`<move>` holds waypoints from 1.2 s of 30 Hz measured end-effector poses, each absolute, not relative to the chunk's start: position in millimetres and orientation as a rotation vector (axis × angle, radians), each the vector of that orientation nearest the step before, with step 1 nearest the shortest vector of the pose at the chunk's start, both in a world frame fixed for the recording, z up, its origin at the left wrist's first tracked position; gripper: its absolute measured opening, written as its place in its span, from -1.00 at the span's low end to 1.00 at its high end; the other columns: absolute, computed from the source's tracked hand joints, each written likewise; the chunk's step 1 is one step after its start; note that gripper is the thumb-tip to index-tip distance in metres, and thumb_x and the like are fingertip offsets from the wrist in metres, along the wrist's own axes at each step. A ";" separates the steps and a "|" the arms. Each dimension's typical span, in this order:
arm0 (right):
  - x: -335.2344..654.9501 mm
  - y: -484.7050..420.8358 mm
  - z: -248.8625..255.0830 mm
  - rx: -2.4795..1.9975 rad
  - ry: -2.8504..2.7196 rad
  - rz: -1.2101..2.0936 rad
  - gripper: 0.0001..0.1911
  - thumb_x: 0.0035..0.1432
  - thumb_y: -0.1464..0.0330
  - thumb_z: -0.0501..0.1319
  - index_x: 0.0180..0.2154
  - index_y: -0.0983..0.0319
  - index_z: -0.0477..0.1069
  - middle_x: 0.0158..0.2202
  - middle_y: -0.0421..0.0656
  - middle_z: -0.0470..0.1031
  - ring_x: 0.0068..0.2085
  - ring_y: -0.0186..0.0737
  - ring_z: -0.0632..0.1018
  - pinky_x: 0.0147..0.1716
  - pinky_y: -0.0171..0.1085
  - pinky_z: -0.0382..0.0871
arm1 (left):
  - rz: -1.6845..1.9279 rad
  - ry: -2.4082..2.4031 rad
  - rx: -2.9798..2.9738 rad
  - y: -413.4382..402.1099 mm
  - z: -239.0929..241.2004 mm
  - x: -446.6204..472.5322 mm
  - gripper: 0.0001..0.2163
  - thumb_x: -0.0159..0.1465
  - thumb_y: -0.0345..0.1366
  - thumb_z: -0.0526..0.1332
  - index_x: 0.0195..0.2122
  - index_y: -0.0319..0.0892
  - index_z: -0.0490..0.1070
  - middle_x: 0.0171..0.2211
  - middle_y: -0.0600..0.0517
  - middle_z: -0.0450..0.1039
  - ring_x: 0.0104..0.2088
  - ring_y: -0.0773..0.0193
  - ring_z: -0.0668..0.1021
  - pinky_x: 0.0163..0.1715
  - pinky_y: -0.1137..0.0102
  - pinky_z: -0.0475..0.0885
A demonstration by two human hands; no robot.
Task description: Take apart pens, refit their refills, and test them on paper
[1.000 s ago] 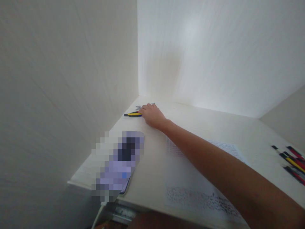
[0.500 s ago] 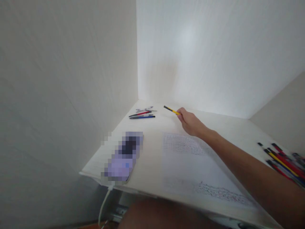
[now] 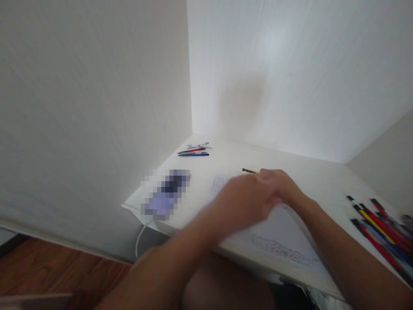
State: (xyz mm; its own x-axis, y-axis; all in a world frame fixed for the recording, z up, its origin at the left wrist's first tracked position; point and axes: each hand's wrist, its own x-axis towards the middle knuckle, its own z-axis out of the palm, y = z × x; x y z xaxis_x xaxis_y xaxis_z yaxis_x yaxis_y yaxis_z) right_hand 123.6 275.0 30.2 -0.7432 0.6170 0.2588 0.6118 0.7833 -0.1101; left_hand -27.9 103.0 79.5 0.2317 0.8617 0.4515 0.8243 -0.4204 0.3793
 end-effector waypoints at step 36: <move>106.5 255.2 28.6 -0.788 -1.808 1.360 -0.63 0.27 0.07 0.23 -0.45 0.19 0.44 -0.65 -0.22 0.30 -0.65 -0.29 0.32 -0.68 -0.31 0.09 | 0.701 2.176 2.130 139.0 3.7 -92.5 -0.79 0.35 -0.21 0.21 -0.22 -0.14 0.63 -0.27 -0.08 0.49 -0.28 0.16 0.52 -0.29 0.28 0.39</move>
